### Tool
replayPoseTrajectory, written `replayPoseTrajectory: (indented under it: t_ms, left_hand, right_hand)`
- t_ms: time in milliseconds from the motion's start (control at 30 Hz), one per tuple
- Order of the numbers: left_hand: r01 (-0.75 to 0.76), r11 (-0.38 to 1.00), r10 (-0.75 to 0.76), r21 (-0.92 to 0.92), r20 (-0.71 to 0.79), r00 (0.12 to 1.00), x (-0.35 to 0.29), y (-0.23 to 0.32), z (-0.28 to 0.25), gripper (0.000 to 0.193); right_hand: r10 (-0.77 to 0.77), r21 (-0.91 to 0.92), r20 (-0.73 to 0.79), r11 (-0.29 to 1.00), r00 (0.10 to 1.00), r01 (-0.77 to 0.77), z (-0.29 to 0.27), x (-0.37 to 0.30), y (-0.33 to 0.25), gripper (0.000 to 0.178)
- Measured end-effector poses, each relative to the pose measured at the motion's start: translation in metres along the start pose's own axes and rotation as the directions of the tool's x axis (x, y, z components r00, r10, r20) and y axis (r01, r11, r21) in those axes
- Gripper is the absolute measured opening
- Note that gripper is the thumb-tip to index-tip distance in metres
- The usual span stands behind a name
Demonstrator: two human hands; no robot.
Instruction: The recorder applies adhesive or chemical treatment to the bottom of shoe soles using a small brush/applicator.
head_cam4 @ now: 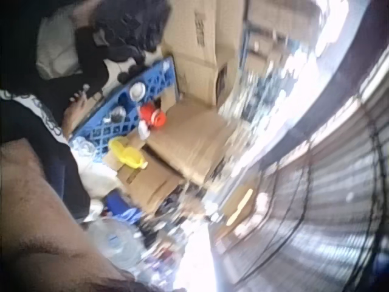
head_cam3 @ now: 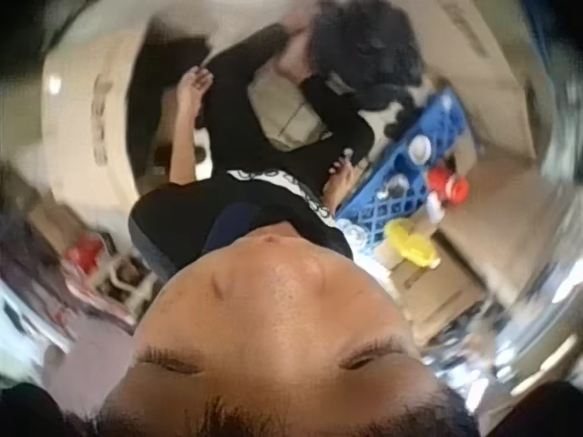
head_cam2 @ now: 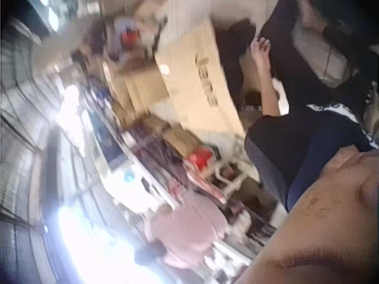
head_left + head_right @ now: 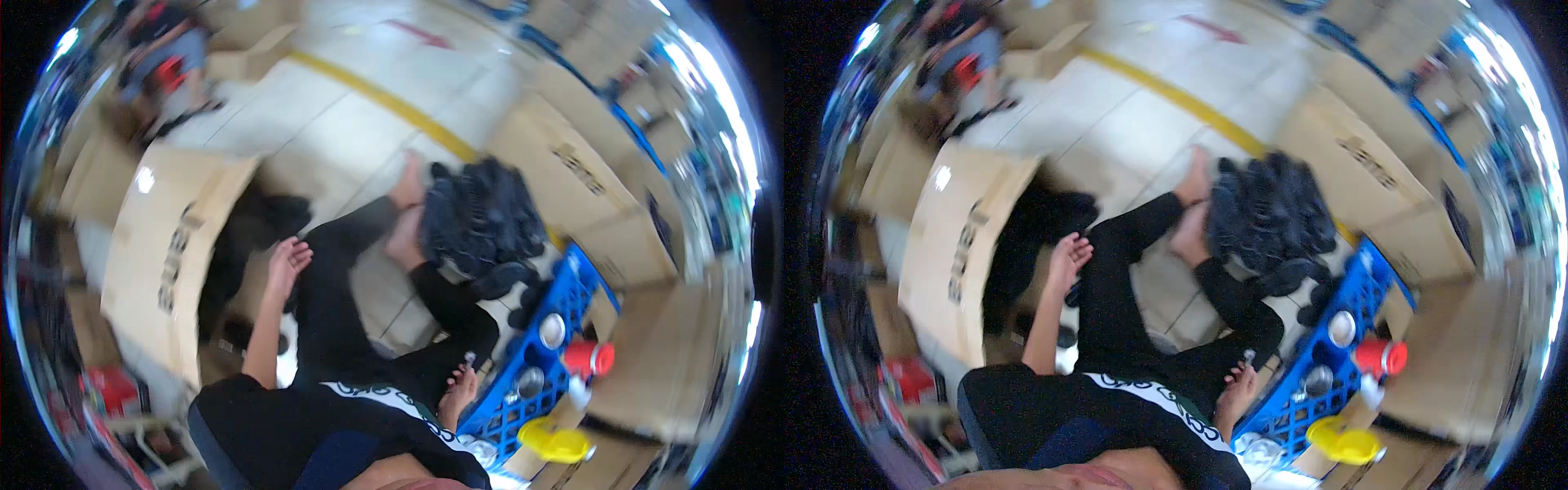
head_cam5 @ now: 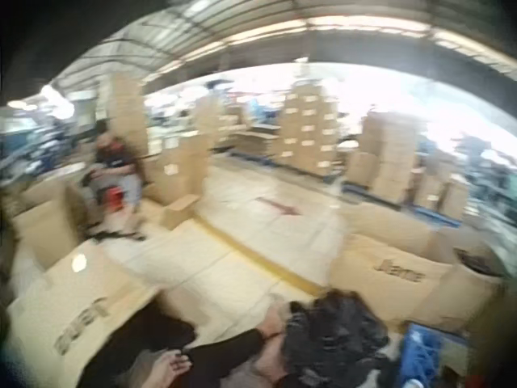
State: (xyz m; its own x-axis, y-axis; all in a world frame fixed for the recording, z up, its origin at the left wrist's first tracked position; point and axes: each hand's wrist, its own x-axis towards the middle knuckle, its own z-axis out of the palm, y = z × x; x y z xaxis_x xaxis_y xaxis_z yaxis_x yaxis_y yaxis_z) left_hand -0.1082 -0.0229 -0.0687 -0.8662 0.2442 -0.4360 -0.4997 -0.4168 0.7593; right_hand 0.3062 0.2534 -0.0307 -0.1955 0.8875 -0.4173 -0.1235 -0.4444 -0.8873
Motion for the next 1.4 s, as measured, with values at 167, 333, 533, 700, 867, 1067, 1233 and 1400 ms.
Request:
replayPoseTrajectory:
  t_ms: [167,333,533,700,867,1067,1233,1400]
  left_hand:
    - [0.109,0.872,0.22,0.477,-0.583,0.782,-0.023,0.058,-0.215,0.044]
    - [0.513,0.444,0.263,0.735,-0.654,0.709,-0.02,0.016,-0.26,0.045]
    - [0.565,0.236,0.109,0.791,-0.599,0.793,0.008,-0.038,-0.215,0.047]
    - [0.585,0.206,0.067,0.785,-0.608,0.791,0.02,-0.051,-0.21,0.048]
    - [0.581,0.184,0.051,0.793,-0.598,0.8,0.036,-0.049,-0.212,0.049]
    - [0.579,0.176,0.046,0.796,-0.594,0.803,0.054,-0.047,-0.214,0.051]
    - [0.597,0.165,0.037,0.785,-0.61,0.792,0.063,-0.056,-0.221,0.052]
    - [0.605,0.147,0.028,0.783,-0.614,0.788,0.065,-0.059,-0.215,0.054]
  right_hand:
    - [0.085,-0.072,-0.064,0.993,0.994,-0.089,0.005,0.008,-0.006,0.02]
    - [0.061,-0.293,-0.043,0.954,0.997,-0.071,0.025,-0.011,-0.029,0.039]
    - [0.15,-0.274,0.126,0.955,0.981,-0.111,0.078,-0.007,-0.034,0.059]
    - [0.186,-0.272,0.274,0.956,0.944,-0.109,0.122,0.017,-0.009,0.058]
    - [0.211,-0.258,0.349,0.958,0.913,-0.123,0.162,0.03,0.014,0.057]
    - [0.223,-0.26,0.414,0.958,0.883,-0.12,0.2,0.047,0.033,0.056]
    - [0.201,-0.275,0.426,0.958,0.882,-0.085,0.21,0.06,0.038,0.054]
    - [0.192,-0.292,0.406,0.954,0.894,-0.073,0.204,0.063,0.034,0.053]
